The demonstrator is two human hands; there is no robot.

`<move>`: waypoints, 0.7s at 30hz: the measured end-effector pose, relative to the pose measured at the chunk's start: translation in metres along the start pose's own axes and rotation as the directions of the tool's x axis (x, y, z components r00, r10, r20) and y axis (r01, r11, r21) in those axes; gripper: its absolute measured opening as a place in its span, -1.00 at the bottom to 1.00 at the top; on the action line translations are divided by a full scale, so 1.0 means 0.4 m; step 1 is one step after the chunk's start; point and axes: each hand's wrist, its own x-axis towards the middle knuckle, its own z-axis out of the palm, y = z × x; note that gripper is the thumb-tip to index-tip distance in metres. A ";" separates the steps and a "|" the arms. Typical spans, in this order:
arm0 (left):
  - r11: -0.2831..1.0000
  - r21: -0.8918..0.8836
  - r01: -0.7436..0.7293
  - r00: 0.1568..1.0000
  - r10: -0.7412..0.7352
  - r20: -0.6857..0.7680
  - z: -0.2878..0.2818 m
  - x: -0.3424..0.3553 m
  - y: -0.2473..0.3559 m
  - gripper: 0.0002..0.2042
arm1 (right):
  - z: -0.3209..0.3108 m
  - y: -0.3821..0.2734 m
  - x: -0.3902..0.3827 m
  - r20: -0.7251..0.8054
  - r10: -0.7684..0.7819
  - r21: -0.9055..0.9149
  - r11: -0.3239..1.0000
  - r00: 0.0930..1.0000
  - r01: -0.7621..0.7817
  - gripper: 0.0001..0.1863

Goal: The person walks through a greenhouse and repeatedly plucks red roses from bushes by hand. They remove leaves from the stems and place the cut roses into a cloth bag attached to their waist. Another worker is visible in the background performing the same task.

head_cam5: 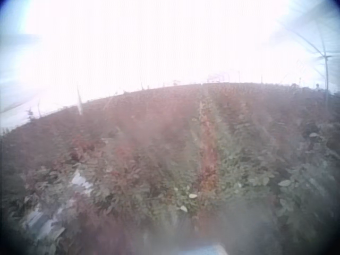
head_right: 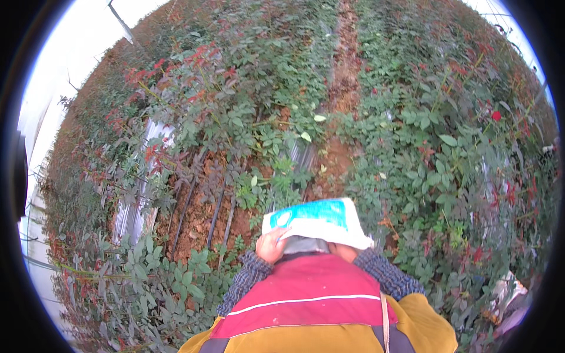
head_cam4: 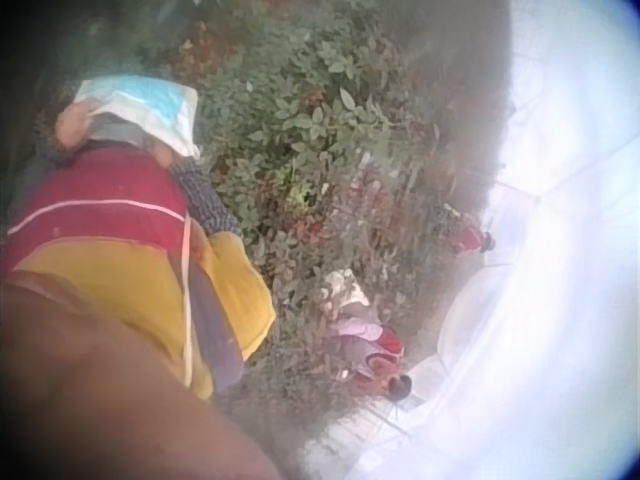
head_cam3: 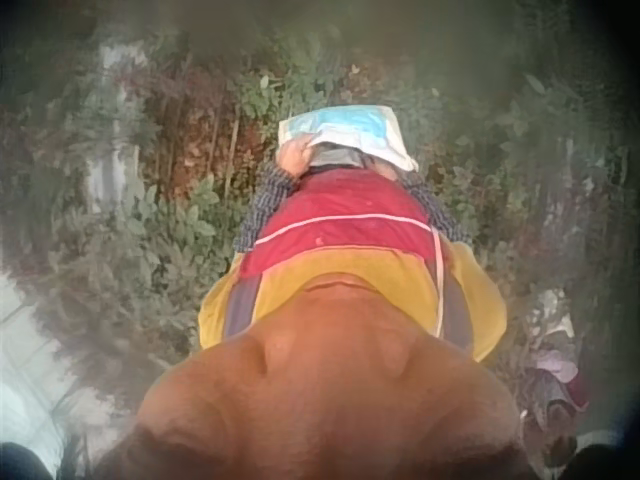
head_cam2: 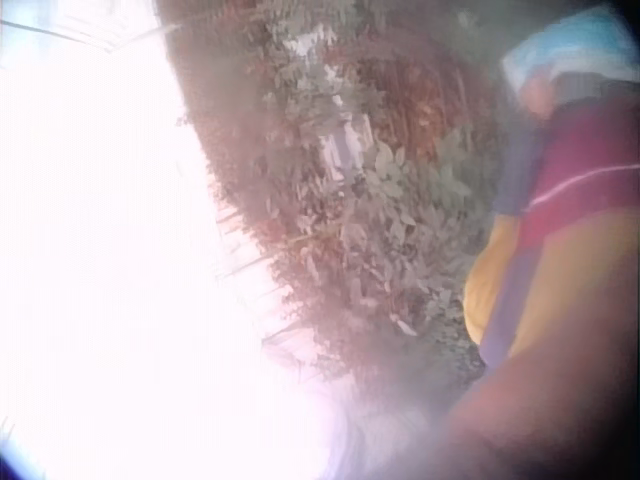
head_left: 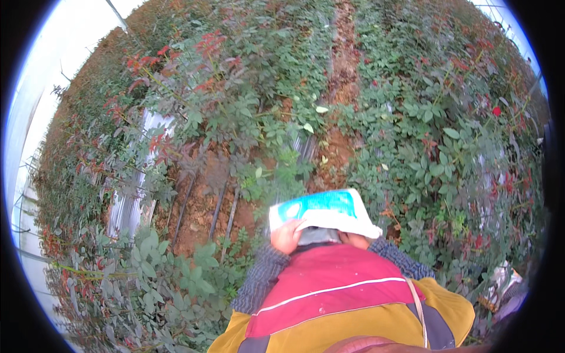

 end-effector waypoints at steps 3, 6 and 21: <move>0.999 0.039 -0.038 0.999 0.039 -0.037 -0.005 0.014 0.003 -0.70 | 0.000 0.007 0.024 -0.149 0.011 0.019 1.000 0.989 -0.008 -0.71; 0.997 -0.061 -0.044 0.996 0.039 -0.082 -0.012 0.018 0.015 -0.68 | 0.028 0.087 0.022 -0.006 0.206 0.438 0.880 0.978 -0.183 -0.67; 0.974 -0.110 0.198 0.975 -0.207 -0.081 0.030 0.184 -0.065 -0.76 | -0.142 0.087 0.325 0.436 -0.069 0.148 0.989 0.897 0.004 -0.59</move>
